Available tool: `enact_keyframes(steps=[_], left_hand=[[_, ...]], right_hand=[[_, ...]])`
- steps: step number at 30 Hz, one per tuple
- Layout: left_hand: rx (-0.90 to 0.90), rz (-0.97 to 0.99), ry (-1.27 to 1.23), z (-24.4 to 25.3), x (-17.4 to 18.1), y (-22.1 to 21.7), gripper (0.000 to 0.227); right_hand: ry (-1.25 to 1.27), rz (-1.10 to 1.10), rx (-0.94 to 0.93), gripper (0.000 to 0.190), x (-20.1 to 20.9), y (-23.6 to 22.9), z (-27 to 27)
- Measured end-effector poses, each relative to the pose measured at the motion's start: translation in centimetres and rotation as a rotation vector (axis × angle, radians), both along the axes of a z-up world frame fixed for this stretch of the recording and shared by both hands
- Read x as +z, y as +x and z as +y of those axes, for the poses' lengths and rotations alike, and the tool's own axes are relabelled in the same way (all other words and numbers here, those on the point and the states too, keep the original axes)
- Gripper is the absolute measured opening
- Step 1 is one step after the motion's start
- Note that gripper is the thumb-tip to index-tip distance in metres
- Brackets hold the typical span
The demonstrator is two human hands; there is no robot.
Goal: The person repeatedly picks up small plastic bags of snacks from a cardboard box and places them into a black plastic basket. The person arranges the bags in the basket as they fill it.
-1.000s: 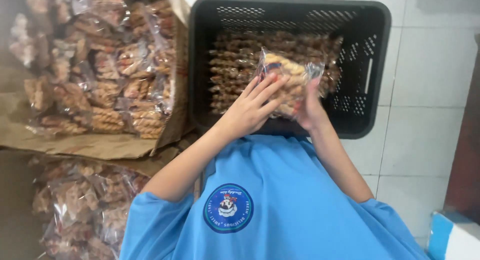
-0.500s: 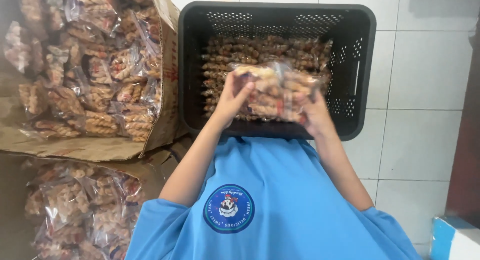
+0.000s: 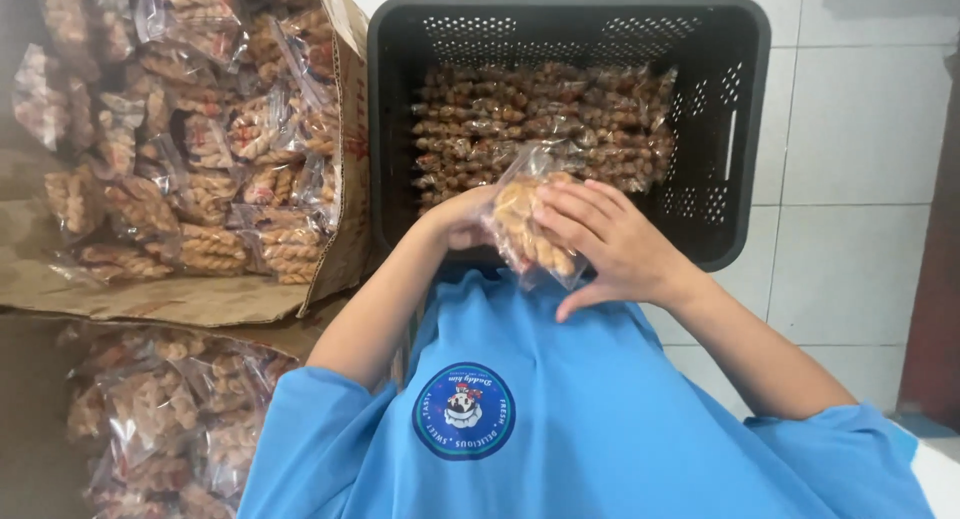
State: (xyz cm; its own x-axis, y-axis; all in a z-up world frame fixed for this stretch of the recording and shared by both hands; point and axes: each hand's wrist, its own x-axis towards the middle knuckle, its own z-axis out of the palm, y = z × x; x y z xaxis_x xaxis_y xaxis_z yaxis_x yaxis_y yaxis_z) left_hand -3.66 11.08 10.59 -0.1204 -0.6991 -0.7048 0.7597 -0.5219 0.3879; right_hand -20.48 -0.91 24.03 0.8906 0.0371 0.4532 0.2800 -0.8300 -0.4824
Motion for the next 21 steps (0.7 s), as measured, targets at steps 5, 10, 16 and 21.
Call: enact_keyframes(steps=[5,10,16,21], left_hand=[[0.012,0.216,0.095,-0.6,-3.5,-0.2,0.038],[-0.112,0.215,-0.149,-1.1,-1.2,0.6,0.091],[-0.144,-0.393,0.077,2.0,-10.3,-2.0,0.061],[-0.291,-0.717,0.135,2.8,-11.5,-3.5,0.029]], right_hand=[[-0.259,-0.114,-0.201,0.044,-3.8,0.2,-0.5],[0.010,0.202,-0.595,0.050,-5.3,-3.8,-5.7],[-0.050,1.118,-1.008,0.062,-14.0,-6.9,-12.0],[-0.133,1.377,-0.944,0.056,-27.1,-6.7,-15.7]])
